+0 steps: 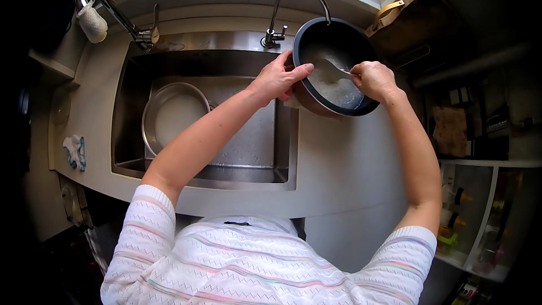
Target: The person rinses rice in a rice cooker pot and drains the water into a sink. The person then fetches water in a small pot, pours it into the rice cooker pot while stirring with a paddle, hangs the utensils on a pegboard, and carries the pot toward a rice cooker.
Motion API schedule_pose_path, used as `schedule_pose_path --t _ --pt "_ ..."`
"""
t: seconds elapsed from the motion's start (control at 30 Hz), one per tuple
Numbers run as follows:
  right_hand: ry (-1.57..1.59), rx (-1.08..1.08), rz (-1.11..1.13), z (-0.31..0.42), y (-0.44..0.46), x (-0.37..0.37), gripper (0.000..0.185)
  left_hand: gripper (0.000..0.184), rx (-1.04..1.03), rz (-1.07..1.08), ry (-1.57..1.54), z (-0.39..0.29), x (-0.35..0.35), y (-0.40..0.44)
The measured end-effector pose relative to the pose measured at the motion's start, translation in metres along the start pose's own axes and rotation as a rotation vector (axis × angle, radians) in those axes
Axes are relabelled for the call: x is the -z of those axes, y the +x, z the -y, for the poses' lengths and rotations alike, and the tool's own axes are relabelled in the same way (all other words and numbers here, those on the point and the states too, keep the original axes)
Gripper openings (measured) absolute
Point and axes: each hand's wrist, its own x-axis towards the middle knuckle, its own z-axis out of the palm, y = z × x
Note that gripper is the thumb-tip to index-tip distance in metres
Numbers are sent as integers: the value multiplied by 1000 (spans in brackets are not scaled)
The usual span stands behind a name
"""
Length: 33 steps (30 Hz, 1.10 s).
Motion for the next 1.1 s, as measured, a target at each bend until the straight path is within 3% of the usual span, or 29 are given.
schedule_pose_path --t 0.07,0.13,0.27,0.3,0.37,0.63,0.73,0.83,0.93,1.1 --pt "68 -91 3 -2 -11 24 20 75 -13 10 26 -1 4 0" --pt "352 -192 4 -11 -25 39 21 72 -78 37 37 1 9 3" --pt "202 -156 -141 -37 -41 26 14 52 -112 -83 46 -5 16 7" --pt "342 -166 -146 -38 -43 28 11 40 -74 -80 -22 -15 17 2" --pt "227 -216 -203 -47 -43 15 15 37 -62 -73 -82 -14 15 4" --pt "400 -241 -397 -86 -17 -45 36 32 -54 7 -253 -20 15 9" --pt "501 -186 -377 -92 -10 -55 33 32 -54 9 -281 -19 16 9" --pt "1021 -281 -240 -83 -18 -50 27 33 -64 14 -302 -16 17 9" --pt "1233 -248 -326 -71 -29 -56 20 32 -80 16 -309 -13 23 2" --pt "1304 -226 -426 -34 -64 -44 15 29 -107 40 -358 -3 39 -25"
